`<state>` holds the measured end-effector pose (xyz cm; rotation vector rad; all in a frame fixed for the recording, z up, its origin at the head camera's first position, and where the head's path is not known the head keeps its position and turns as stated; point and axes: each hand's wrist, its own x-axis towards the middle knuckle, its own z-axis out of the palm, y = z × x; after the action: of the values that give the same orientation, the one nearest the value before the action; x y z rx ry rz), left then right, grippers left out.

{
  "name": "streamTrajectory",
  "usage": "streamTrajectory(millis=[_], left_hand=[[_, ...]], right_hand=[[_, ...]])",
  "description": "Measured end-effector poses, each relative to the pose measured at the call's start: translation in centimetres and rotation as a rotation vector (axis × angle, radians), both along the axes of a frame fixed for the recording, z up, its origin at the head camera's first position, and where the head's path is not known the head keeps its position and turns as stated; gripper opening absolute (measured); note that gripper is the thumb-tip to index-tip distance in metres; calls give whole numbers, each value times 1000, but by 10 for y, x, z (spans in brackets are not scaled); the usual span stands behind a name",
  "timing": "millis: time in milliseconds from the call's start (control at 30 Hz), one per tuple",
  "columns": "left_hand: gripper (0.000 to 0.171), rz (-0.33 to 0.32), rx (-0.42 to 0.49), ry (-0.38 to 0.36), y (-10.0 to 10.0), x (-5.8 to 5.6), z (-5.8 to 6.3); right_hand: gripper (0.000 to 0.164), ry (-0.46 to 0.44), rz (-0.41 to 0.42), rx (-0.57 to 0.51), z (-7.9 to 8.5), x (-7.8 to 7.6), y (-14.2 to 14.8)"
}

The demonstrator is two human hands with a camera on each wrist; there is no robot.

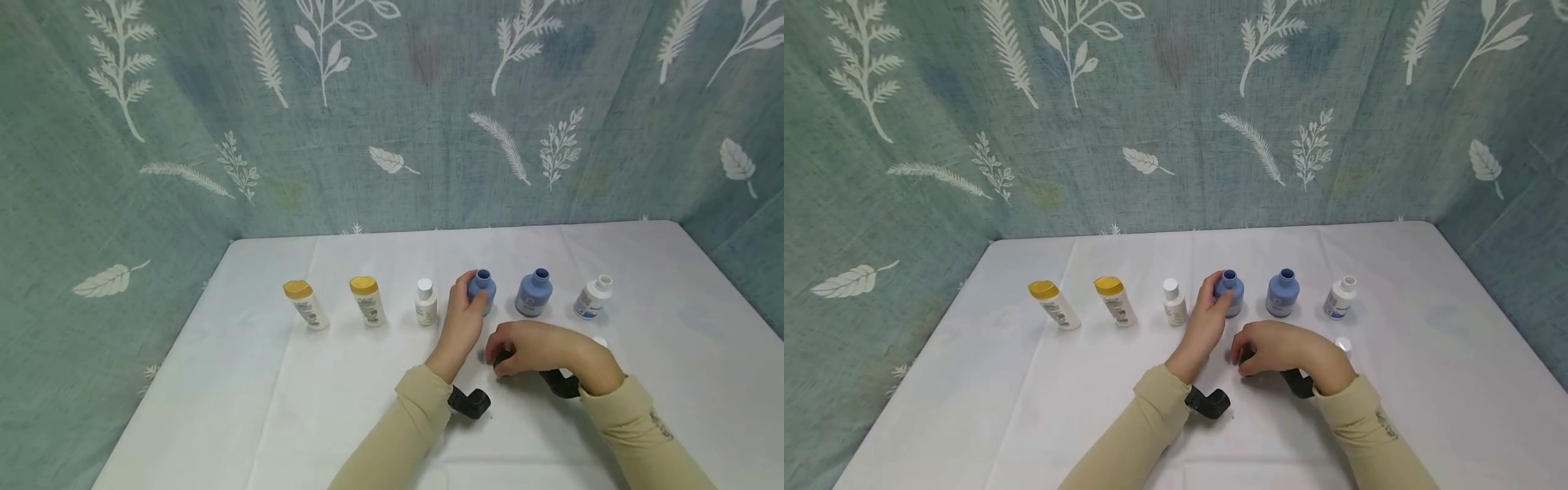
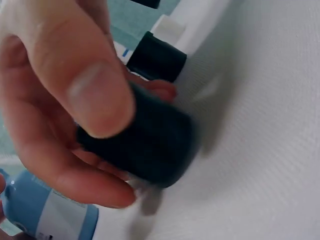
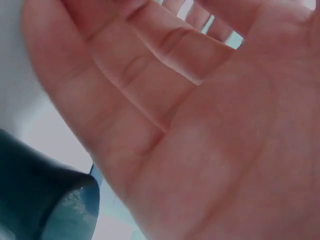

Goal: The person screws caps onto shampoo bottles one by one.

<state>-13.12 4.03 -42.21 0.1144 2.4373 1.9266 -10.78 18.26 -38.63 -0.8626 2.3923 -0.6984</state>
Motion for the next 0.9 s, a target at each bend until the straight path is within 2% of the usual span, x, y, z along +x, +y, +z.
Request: streamTrajectory(millis=[133, 300, 600, 800, 900], left_hand=[[40, -7, 16, 31, 0, 0, -6], [39, -12, 7, 54, 1, -2, -9], [39, -17, 16, 26, 0, -9, -13], [37, -37, 33, 31, -3, -12, -16], [37, -56, 51, 11, -4, -12, -17]], right_hand=[[17, 25, 2, -7, -2, -1, 3], [21, 100, -50, -26, -1, -6, 11], [32, 298, -232, -136, 20, -13, 26], [36, 314, -295, -190, 30, -14, 26], [33, 348, -295, -250, 34, -16, 26]])
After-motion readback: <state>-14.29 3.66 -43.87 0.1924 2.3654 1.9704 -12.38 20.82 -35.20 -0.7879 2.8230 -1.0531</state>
